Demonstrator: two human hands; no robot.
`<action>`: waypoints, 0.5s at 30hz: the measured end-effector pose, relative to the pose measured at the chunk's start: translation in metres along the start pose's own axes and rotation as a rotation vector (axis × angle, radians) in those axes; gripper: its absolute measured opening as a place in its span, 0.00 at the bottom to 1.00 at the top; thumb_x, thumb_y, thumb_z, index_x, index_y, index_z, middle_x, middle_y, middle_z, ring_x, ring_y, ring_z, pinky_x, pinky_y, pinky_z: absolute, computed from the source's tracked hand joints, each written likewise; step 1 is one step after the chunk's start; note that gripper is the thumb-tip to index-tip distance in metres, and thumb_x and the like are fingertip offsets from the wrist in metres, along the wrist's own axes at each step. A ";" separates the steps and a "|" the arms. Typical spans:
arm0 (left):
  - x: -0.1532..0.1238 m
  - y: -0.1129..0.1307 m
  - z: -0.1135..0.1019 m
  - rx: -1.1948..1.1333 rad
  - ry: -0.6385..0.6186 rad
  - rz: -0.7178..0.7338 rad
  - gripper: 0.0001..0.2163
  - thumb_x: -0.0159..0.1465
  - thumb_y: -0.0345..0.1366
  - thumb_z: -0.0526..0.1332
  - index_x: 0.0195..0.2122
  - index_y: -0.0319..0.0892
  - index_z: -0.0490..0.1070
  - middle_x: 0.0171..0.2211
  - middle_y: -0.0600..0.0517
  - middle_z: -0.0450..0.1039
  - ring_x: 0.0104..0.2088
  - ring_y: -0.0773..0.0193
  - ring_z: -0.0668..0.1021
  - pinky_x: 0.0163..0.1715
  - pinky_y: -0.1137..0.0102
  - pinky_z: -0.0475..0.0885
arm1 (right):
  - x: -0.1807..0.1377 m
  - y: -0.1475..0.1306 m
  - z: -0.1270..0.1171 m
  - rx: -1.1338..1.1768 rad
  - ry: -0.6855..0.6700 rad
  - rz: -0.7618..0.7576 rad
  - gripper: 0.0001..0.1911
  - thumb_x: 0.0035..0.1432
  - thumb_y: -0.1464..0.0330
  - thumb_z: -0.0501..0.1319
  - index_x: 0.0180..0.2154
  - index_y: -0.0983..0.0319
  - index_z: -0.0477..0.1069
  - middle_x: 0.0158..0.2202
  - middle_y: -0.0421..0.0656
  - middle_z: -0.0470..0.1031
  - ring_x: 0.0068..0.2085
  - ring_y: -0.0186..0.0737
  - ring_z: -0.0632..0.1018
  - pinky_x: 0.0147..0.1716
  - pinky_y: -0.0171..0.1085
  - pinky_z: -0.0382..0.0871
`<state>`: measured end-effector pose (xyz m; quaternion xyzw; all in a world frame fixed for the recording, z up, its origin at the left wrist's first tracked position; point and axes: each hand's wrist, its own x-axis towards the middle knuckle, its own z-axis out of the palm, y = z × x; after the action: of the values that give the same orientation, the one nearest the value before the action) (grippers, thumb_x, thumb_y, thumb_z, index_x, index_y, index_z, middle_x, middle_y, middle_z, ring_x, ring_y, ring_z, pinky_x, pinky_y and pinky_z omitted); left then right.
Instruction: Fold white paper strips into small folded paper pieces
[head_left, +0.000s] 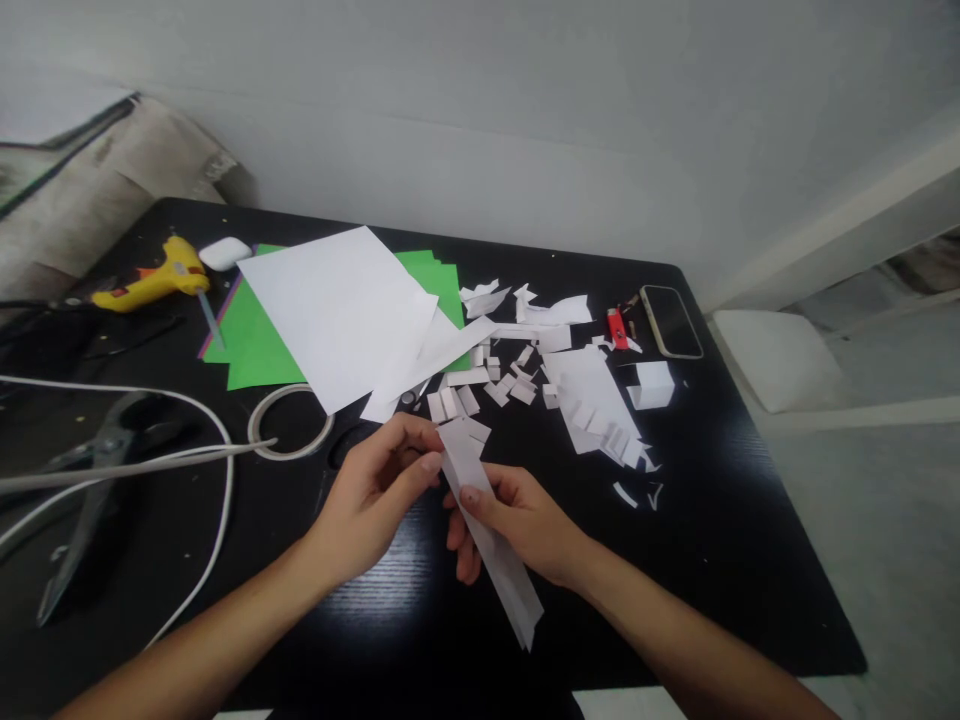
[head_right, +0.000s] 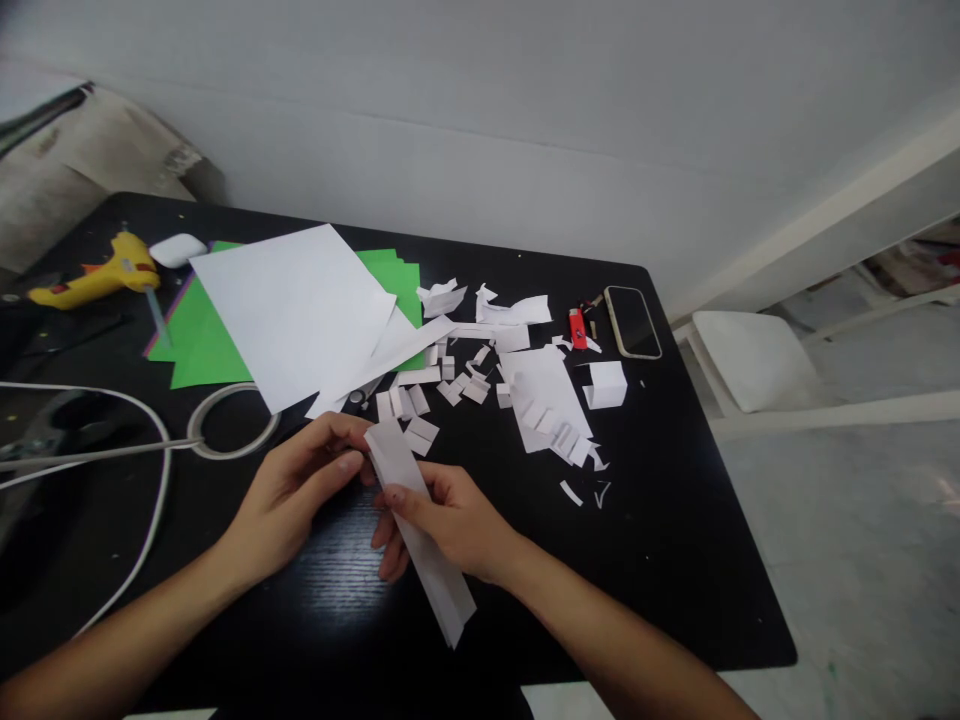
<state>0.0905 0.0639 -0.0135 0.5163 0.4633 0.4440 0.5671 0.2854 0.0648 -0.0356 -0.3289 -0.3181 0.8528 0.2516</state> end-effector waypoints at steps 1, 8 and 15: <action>0.000 0.001 -0.001 0.020 0.001 0.002 0.07 0.69 0.39 0.63 0.41 0.41 0.73 0.35 0.51 0.77 0.33 0.67 0.79 0.34 0.72 0.76 | 0.000 0.001 0.001 -0.015 0.009 -0.004 0.22 0.61 0.52 0.68 0.40 0.65 0.71 0.27 0.40 0.78 0.22 0.35 0.80 0.22 0.33 0.76; 0.004 0.002 0.001 0.157 0.112 -0.054 0.08 0.67 0.39 0.65 0.35 0.41 0.75 0.28 0.54 0.76 0.28 0.68 0.78 0.29 0.75 0.74 | 0.000 0.003 0.001 -0.069 0.013 -0.015 0.20 0.61 0.53 0.68 0.40 0.64 0.70 0.26 0.38 0.78 0.20 0.34 0.79 0.20 0.32 0.74; 0.008 0.008 -0.001 0.090 0.153 -0.119 0.08 0.65 0.39 0.65 0.31 0.40 0.76 0.25 0.54 0.76 0.26 0.67 0.79 0.28 0.74 0.76 | -0.003 0.000 0.006 -0.127 0.065 0.012 0.19 0.61 0.55 0.68 0.40 0.63 0.68 0.25 0.36 0.77 0.17 0.32 0.76 0.15 0.29 0.69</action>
<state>0.0905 0.0729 -0.0067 0.4775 0.5547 0.4261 0.5318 0.2831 0.0612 -0.0311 -0.3736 -0.3613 0.8213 0.2355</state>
